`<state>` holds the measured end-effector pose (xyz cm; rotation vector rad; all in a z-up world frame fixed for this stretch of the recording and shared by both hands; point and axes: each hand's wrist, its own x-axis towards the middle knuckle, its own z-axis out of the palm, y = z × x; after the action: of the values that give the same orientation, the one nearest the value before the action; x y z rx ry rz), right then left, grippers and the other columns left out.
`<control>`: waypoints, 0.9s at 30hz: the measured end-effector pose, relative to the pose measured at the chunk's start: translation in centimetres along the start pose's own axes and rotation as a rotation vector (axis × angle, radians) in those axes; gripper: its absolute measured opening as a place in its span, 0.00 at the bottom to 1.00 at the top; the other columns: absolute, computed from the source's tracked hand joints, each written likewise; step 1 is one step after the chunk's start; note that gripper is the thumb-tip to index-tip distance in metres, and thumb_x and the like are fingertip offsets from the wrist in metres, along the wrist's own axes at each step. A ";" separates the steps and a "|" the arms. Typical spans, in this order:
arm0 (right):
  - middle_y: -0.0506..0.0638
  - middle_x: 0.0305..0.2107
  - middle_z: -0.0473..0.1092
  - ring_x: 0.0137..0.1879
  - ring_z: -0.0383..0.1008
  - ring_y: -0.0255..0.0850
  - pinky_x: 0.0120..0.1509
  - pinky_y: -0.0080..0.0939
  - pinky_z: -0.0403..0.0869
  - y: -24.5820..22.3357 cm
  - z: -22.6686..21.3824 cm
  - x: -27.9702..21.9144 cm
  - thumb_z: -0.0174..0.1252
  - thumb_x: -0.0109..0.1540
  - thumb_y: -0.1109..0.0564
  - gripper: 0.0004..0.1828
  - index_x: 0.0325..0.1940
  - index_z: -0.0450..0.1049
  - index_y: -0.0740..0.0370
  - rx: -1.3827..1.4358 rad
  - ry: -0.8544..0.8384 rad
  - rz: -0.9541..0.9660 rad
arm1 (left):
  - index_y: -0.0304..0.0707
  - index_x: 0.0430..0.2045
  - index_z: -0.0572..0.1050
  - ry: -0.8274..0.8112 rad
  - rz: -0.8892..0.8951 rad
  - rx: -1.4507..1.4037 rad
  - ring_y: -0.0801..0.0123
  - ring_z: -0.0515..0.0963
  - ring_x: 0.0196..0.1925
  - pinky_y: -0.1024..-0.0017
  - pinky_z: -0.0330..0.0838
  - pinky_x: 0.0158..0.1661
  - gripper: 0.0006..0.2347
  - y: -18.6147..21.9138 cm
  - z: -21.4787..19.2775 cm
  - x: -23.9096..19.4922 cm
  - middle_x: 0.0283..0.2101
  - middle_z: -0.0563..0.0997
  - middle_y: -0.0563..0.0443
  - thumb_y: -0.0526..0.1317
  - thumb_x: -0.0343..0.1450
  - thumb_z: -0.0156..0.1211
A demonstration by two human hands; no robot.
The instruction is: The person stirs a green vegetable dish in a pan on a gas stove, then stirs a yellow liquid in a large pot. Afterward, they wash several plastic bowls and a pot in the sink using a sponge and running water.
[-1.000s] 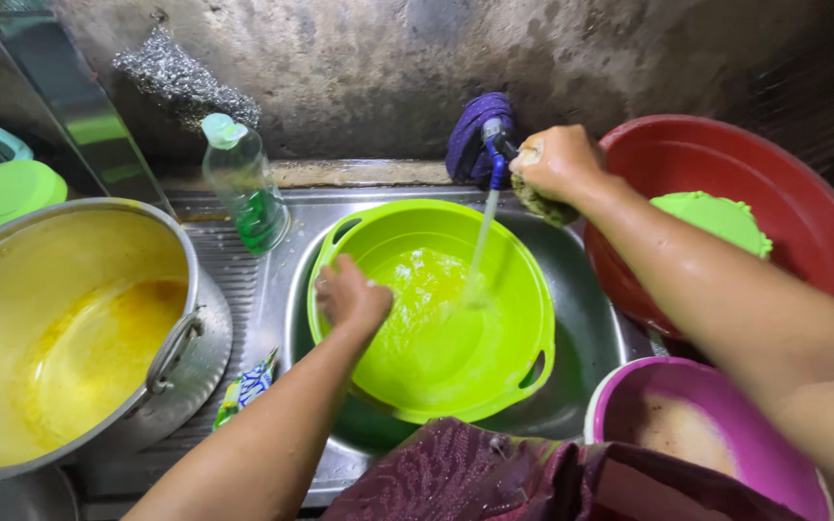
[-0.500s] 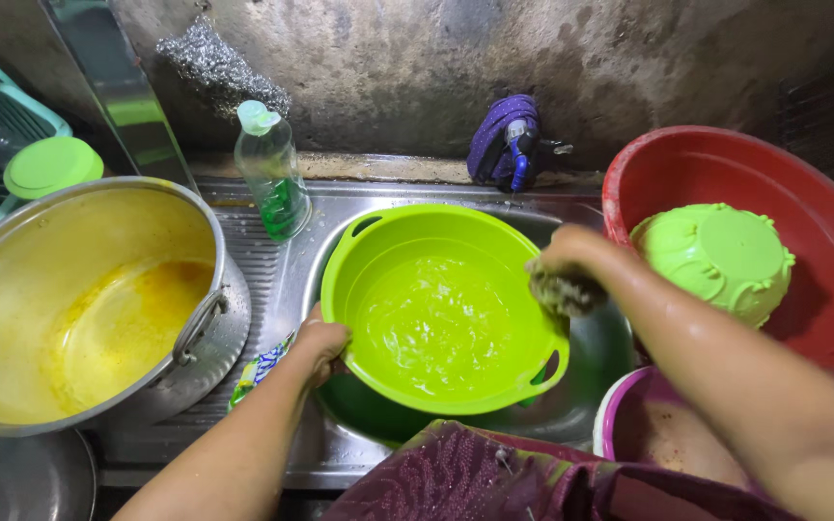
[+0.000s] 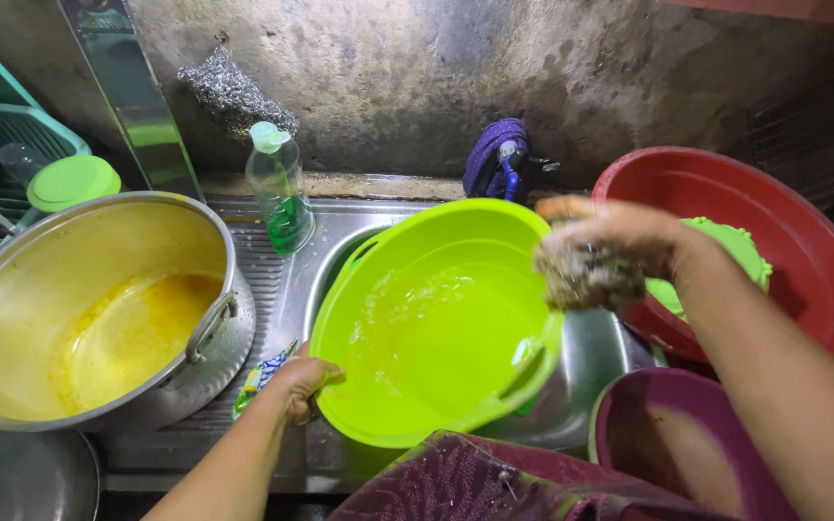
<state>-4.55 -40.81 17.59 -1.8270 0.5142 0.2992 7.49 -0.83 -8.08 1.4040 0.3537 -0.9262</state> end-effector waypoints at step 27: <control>0.48 0.51 0.79 0.53 0.78 0.38 0.62 0.39 0.71 -13.3 7.2 -1.0 0.62 0.56 0.41 0.30 0.60 0.77 0.53 -0.584 0.017 -0.612 | 0.20 0.53 0.68 -0.433 -0.140 -0.804 0.42 0.81 0.53 0.53 0.79 0.54 0.19 -3.9 1.2 -2.2 0.52 0.78 0.26 0.26 0.67 0.52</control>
<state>1.42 -30.45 26.95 -2.4469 -0.1635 0.0048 3.00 -0.81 -8.97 0.4343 0.4312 -1.0146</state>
